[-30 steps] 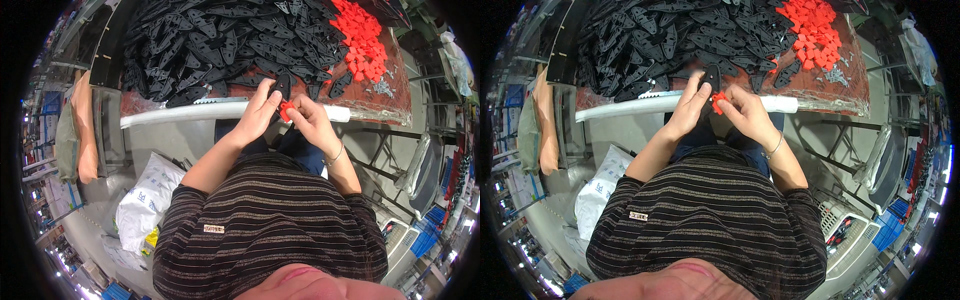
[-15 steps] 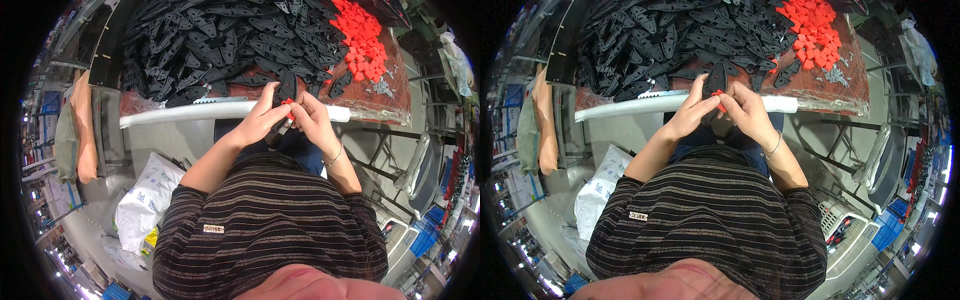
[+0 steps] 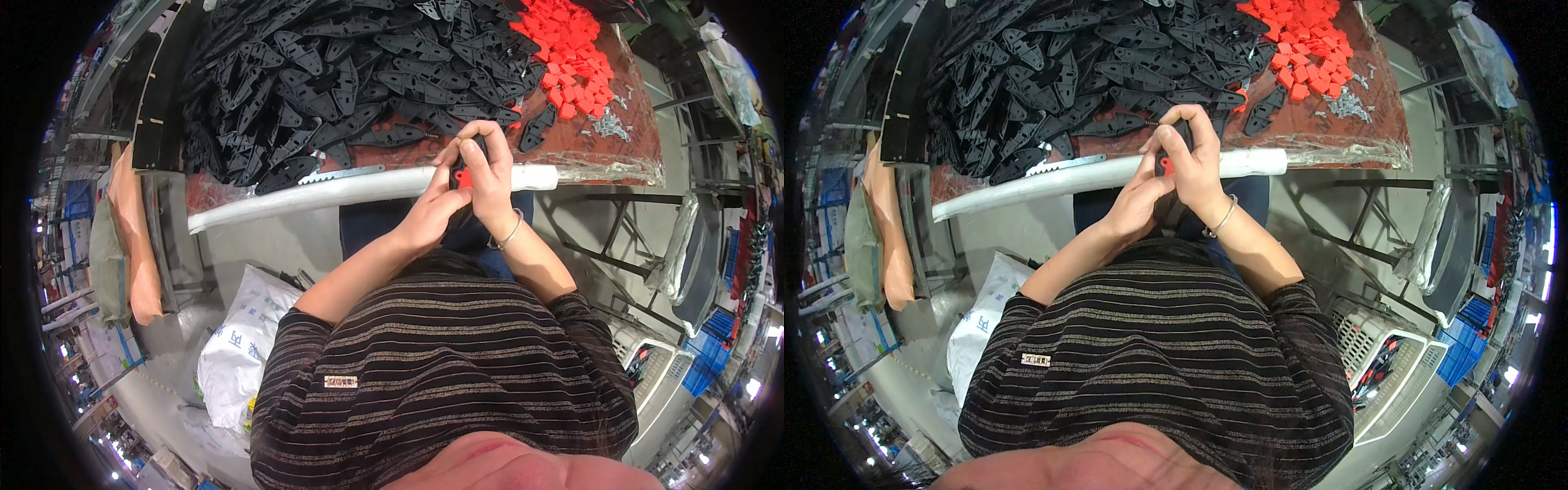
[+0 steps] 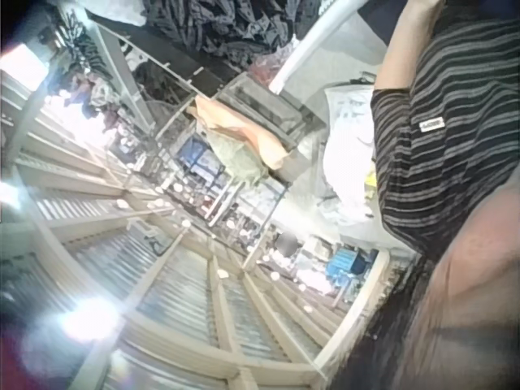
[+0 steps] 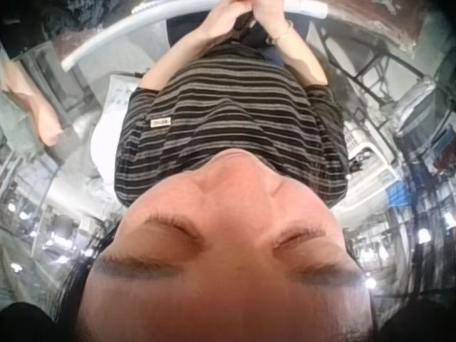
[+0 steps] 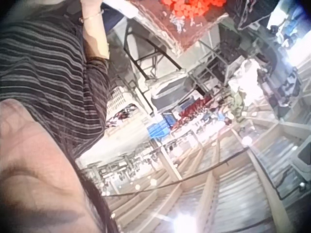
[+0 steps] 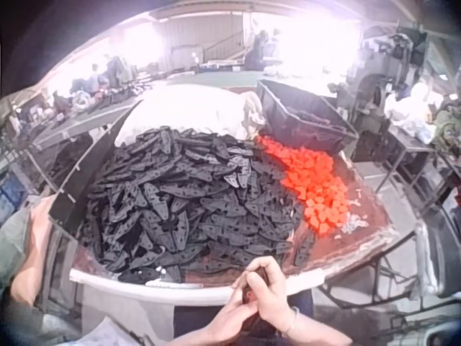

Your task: The person repeatedly picks black and red plastic components from piles on a table, snaps them together by hand, and places the assembled units into a black tray. The person occasionally reaches down to retrieve dropped parts from the floor.

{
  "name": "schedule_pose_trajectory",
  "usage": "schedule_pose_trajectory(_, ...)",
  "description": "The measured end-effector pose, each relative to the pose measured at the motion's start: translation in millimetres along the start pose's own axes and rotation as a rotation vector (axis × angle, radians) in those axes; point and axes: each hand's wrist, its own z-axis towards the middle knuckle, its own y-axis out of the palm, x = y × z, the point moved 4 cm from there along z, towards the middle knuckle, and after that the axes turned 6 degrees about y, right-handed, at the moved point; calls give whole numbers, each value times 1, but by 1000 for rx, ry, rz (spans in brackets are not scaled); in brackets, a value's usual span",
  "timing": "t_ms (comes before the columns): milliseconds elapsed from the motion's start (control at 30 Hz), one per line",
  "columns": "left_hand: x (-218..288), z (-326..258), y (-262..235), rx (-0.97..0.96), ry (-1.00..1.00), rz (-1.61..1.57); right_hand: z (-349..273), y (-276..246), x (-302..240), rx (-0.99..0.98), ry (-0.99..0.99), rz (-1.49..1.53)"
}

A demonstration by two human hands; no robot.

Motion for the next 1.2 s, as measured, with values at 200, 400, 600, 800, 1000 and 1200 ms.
schedule_pose_trajectory(200,-21,10,-5,36,-70,-54,3,-16,6,-1,90,45)
schedule_pose_trajectory(400,-34,34,-12,-8,-152,231,-1,-76,5,151,195,-294)
schedule_pose_trajectory(600,-2,46,-30,126,198,710,-14,-191,-35,606,125,-404)
schedule_pose_trajectory(800,20,48,-69,359,298,820,-19,-323,-39,827,129,-1036)
schedule_pose_trajectory(1000,23,37,-84,406,319,1144,13,-164,-57,506,-155,-1170)
schedule_pose_trajectory(1200,25,45,-80,289,291,1390,33,-27,13,-176,-438,-1253)
